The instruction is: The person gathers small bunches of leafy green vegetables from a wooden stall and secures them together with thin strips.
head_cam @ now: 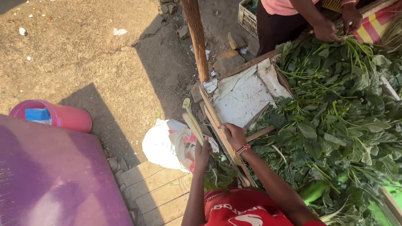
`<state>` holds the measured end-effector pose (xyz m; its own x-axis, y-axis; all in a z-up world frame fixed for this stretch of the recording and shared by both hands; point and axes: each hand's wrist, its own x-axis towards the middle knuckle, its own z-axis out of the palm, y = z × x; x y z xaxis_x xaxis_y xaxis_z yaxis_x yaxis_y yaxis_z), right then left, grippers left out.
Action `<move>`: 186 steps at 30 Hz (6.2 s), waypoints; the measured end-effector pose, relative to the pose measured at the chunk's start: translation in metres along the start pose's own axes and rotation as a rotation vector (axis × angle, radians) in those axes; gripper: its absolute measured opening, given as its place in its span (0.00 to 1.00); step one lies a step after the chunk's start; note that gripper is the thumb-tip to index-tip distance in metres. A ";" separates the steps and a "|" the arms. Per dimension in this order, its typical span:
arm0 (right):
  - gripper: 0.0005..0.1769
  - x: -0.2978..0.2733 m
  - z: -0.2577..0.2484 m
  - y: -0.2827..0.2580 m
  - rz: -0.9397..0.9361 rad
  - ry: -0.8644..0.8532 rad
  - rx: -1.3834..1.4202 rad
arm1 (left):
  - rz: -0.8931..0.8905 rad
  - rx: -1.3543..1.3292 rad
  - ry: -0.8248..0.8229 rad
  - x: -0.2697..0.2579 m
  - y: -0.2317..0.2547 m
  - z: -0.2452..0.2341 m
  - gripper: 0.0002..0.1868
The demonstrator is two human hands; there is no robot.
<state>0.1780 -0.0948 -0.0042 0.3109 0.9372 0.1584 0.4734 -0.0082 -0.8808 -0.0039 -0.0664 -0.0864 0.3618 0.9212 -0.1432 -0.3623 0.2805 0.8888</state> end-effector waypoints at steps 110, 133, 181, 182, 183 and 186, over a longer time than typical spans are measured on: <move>0.07 -0.029 0.002 0.208 0.425 -0.795 -0.848 | -0.012 0.917 -0.195 0.028 -0.142 0.086 0.17; 0.20 -0.057 0.010 0.180 0.303 -0.104 0.180 | -0.136 0.554 0.002 0.034 -0.149 0.069 0.17; 0.10 -0.064 0.025 0.206 0.481 0.009 0.512 | 0.167 1.009 -0.322 0.049 -0.157 0.035 0.04; 0.08 -0.068 0.026 0.207 0.487 0.006 0.511 | 0.132 0.993 -0.330 0.045 -0.157 0.034 0.04; 0.08 -0.065 0.026 0.211 0.484 0.008 0.509 | 0.107 0.976 -0.339 0.048 -0.155 0.033 0.06; 0.09 -0.065 0.026 0.214 0.518 0.020 0.410 | 0.050 1.001 -0.303 0.044 -0.149 0.036 0.07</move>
<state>0.2375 -0.1483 -0.2143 0.4311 0.8412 -0.3264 -0.0923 -0.3187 -0.9434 0.0970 -0.0778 -0.2097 0.6161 0.7808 -0.1039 0.4434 -0.2348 0.8650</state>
